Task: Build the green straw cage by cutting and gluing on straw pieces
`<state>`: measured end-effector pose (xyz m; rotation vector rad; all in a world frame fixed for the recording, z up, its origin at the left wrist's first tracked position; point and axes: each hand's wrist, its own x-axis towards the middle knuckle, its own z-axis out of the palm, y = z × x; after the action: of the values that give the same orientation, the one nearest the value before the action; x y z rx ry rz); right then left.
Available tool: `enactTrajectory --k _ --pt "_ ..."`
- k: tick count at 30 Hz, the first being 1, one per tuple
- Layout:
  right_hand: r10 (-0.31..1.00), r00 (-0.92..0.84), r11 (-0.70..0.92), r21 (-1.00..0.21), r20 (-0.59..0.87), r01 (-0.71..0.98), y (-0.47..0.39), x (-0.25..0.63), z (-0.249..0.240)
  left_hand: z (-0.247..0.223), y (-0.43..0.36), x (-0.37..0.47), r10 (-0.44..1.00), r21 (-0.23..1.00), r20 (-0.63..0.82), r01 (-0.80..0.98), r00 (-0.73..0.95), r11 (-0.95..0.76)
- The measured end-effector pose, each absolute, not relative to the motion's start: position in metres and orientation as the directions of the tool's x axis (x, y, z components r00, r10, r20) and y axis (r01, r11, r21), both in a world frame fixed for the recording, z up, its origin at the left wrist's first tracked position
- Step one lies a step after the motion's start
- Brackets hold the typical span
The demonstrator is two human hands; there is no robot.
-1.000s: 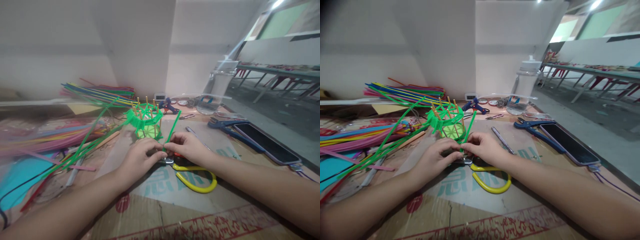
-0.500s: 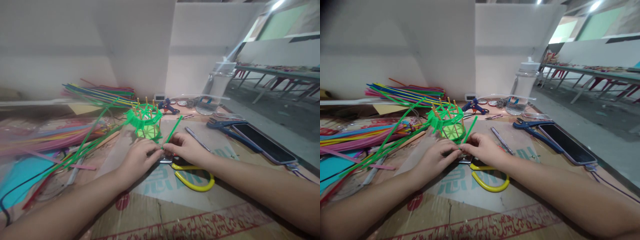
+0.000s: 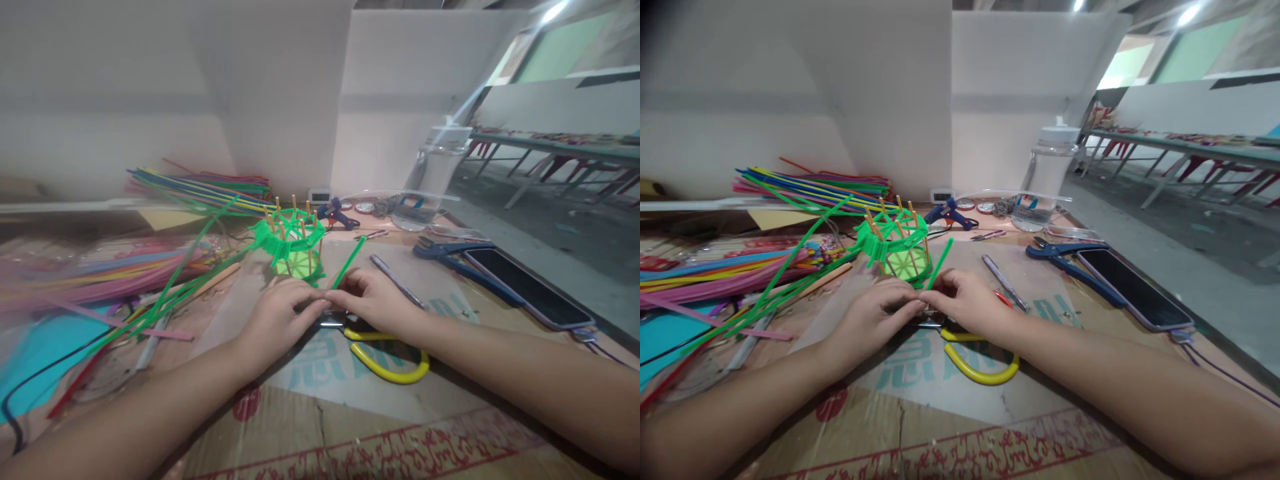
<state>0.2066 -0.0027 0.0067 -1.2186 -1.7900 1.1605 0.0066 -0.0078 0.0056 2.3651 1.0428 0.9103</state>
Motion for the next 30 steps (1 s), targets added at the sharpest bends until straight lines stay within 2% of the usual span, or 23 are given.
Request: enactTrajectory --k 3,5,6,9,11,13,17,24,27,30 --pt "0.921 -0.381 0.22 -0.917 0.083 0.333 -0.003 0.209 0.015 0.015 -0.009 0.006 0.82 0.689 0.323 0.476 0.472 -0.546" --pt "0.893 -0.434 0.305 -0.871 0.122 0.384 -0.008 0.215 0.031 0.024 -0.01 0.005 0.862 0.761 0.258 0.458 0.437 -0.46" --pt "0.878 -0.462 0.356 -0.82 0.128 0.449 -0.012 0.219 0.041 0.029 -0.011 0.005 0.879 0.788 0.232 0.45 0.416 -0.42" --pt "0.824 -0.567 0.486 -0.505 -0.009 0.713 -0.028 0.231 0.067 0.043 -0.013 0.004 0.911 0.842 0.175 0.423 0.375 -0.335" --pt "0.789 -0.611 0.563 -0.331 -0.056 0.757 -0.039 0.236 0.076 0.052 -0.014 0.001 0.91 0.854 0.172 0.403 0.377 -0.328" --pt "0.763 -0.64 0.602 -0.261 -0.09 0.754 -0.046 0.238 0.077 0.06 -0.016 -0.002 0.898 0.843 0.189 0.403 0.398 -0.356" --pt "0.746 -0.653 0.621 -0.215 -0.13 0.754 -0.043 0.238 0.07 0.077 -0.019 -0.013 0.877 0.796 0.254 0.427 0.407 -0.428" --pt "0.754 -0.625 0.608 -0.145 -0.204 0.781 -0.037 0.245 0.065 0.1 -0.017 -0.03 0.894 0.797 0.295 0.429 0.337 -0.425" --pt "0.77 -0.623 0.582 -0.247 -0.139 0.774 -0.037 0.238 0.055 0.104 -0.016 -0.035 0.902 0.813 0.3 0.411 0.309 -0.411" --pt "0.794 -0.605 0.525 -0.437 -0.056 0.73 -0.033 0.231 0.048 0.107 -0.017 -0.037 0.902 0.836 0.29 0.375 0.319 -0.401"
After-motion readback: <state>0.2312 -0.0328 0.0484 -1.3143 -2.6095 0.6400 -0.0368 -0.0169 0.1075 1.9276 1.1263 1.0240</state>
